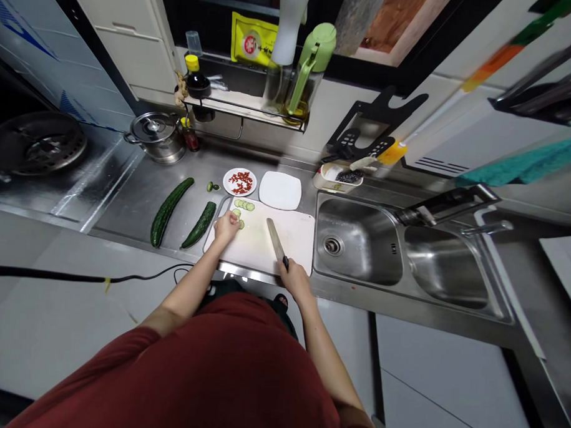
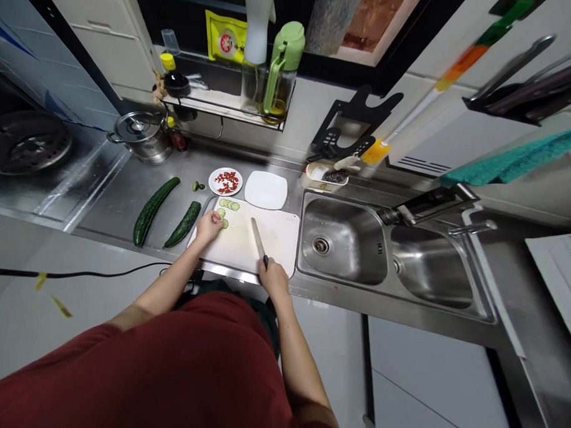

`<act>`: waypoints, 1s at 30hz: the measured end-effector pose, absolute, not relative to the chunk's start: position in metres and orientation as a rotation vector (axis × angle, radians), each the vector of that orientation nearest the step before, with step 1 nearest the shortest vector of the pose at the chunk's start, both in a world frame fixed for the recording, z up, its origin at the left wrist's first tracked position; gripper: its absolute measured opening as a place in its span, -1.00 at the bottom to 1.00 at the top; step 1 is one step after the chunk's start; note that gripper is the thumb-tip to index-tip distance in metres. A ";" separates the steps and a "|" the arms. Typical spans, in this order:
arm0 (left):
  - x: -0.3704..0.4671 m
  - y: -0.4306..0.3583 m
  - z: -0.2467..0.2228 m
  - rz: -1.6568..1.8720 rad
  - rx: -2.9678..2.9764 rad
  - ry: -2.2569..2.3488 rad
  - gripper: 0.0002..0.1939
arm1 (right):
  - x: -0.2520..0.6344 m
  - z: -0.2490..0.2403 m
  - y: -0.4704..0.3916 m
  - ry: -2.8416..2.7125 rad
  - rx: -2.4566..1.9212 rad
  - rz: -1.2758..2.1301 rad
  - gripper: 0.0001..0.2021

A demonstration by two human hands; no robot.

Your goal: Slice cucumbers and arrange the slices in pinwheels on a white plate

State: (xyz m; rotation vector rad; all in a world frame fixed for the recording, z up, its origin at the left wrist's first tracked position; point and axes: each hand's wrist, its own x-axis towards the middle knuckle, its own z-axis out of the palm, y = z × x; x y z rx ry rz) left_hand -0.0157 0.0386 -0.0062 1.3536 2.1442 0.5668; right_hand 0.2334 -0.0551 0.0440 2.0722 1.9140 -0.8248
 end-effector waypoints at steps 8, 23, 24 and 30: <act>-0.031 0.039 -0.009 0.528 1.307 2.214 -0.81 | 0.235 0.037 -0.055 1.937 2.068 -0.826 -0.51; -0.036 0.038 -0.015 0.578 1.397 2.252 -0.87 | 0.236 0.031 -0.054 1.955 2.077 -0.861 -0.51; -0.037 0.038 -0.016 0.582 1.399 2.253 -0.86 | 0.236 0.030 -0.053 1.958 2.074 -0.859 -0.50; -0.032 0.036 -0.010 0.556 1.438 2.258 -0.85 | 0.234 0.029 -0.052 1.966 2.069 -0.852 -0.50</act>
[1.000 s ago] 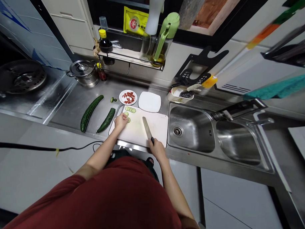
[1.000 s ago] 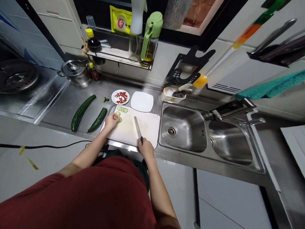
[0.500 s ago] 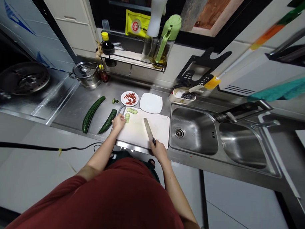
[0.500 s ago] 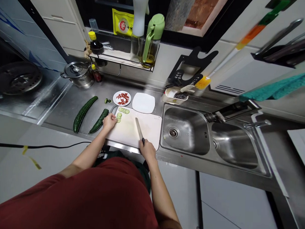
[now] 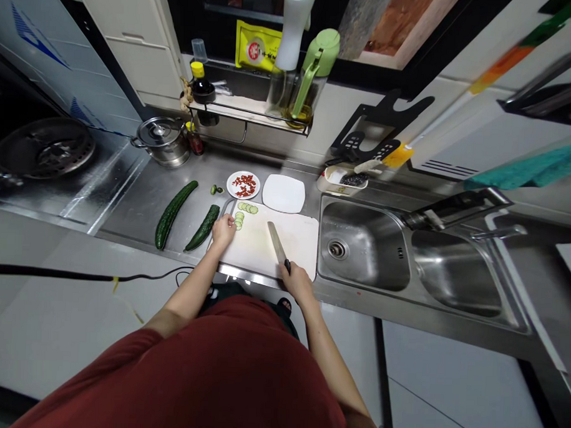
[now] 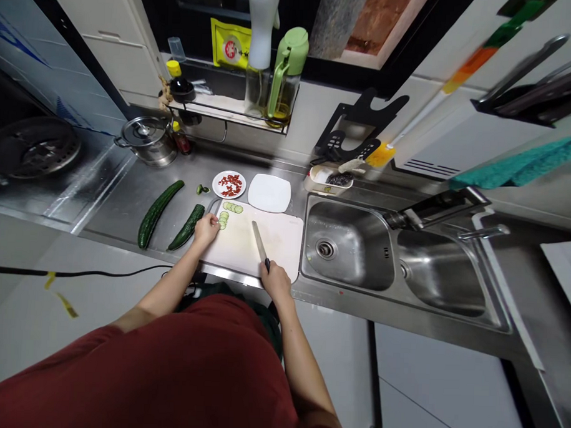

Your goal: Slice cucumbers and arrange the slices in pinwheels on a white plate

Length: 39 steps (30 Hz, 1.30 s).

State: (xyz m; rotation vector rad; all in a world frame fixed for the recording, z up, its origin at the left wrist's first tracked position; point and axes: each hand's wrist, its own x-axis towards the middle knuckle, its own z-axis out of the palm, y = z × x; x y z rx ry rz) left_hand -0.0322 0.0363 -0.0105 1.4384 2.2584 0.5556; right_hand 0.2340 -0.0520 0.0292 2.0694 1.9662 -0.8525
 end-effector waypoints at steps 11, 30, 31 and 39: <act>0.009 0.064 0.000 0.584 1.603 2.211 -0.70 | 0.234 0.028 -0.054 1.964 2.086 -0.867 -0.52; 0.015 0.104 0.000 0.255 1.843 2.180 -0.69 | 0.231 0.028 -0.056 1.918 2.122 -0.908 -0.53; 0.015 0.104 0.000 0.268 1.835 2.179 -0.70 | 0.232 0.028 -0.056 1.920 2.121 -0.911 -0.53; 0.013 0.100 0.004 0.356 1.601 2.113 -0.73 | 0.230 0.029 -0.054 1.923 2.100 -0.913 -0.52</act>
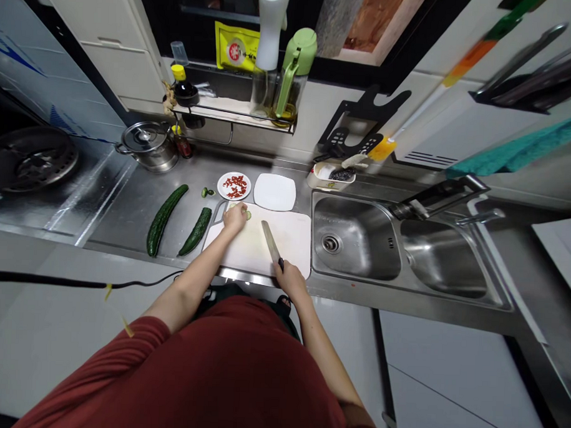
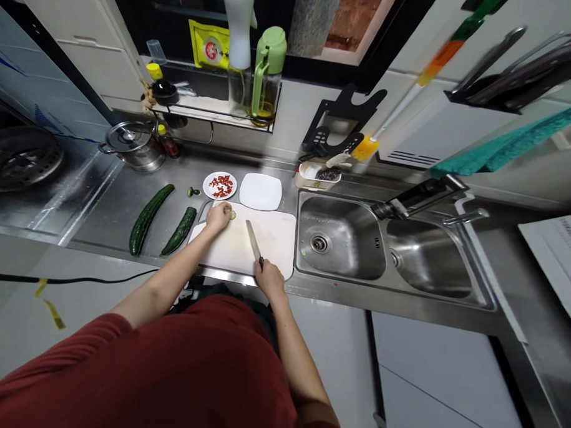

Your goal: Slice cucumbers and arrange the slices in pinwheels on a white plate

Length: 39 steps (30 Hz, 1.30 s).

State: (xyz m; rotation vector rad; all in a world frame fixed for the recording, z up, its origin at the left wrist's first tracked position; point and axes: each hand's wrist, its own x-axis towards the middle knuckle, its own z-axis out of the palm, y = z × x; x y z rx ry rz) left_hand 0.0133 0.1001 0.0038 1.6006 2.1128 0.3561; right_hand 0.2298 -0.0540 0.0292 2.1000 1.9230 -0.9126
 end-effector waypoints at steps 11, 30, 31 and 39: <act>0.023 0.084 0.005 0.200 1.633 1.897 -0.83 | 0.229 0.033 -0.051 1.914 2.083 -0.916 -0.50; 0.016 0.092 -0.008 0.171 1.786 1.939 -0.79 | 0.224 0.047 -0.068 1.990 1.975 -0.801 -0.53; 0.016 0.092 -0.009 0.174 1.783 1.937 -0.80 | 0.224 0.046 -0.069 1.994 1.971 -0.793 -0.53; 0.015 0.096 -0.016 0.202 1.779 1.947 -0.83 | 0.224 0.045 -0.070 1.993 1.957 -0.799 -0.52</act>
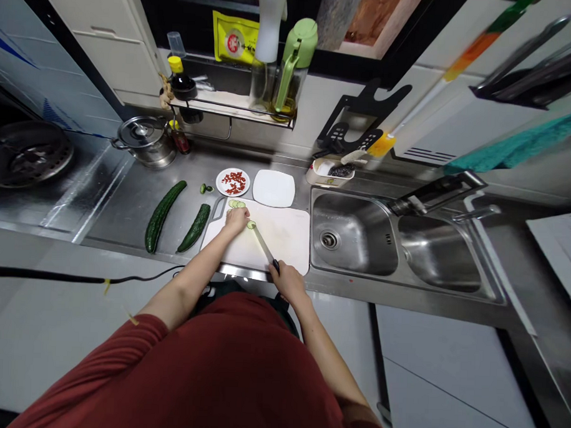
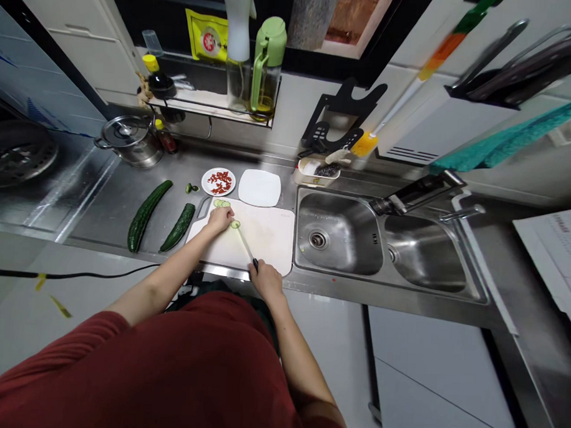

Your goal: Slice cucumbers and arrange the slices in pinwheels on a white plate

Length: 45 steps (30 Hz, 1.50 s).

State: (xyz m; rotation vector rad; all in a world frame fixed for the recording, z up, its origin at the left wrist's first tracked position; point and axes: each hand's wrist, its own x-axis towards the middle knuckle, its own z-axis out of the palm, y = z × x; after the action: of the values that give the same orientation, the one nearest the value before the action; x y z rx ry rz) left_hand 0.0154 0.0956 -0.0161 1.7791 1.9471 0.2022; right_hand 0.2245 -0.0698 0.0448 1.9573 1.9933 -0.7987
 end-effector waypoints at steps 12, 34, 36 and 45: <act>0.016 0.097 -0.014 0.181 1.776 1.947 -0.83 | 0.220 0.053 -0.071 1.964 1.946 -0.753 -0.54; 0.016 0.098 -0.015 0.140 1.762 1.943 -0.81 | 0.217 0.057 -0.065 1.925 1.875 -0.836 -0.59; 0.016 0.098 -0.015 0.143 1.769 1.944 -0.82 | 0.216 0.057 -0.062 1.926 1.874 -0.849 -0.58; 0.015 0.097 -0.014 0.159 1.756 1.937 -0.81 | 0.212 0.048 -0.053 1.941 1.892 -0.847 -0.57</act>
State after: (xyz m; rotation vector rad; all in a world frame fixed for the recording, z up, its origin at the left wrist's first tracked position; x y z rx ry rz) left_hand 0.0151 0.0971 -0.0135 1.7557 1.9374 0.1587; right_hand 0.2125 -0.0534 0.0475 1.8923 1.9411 -0.8467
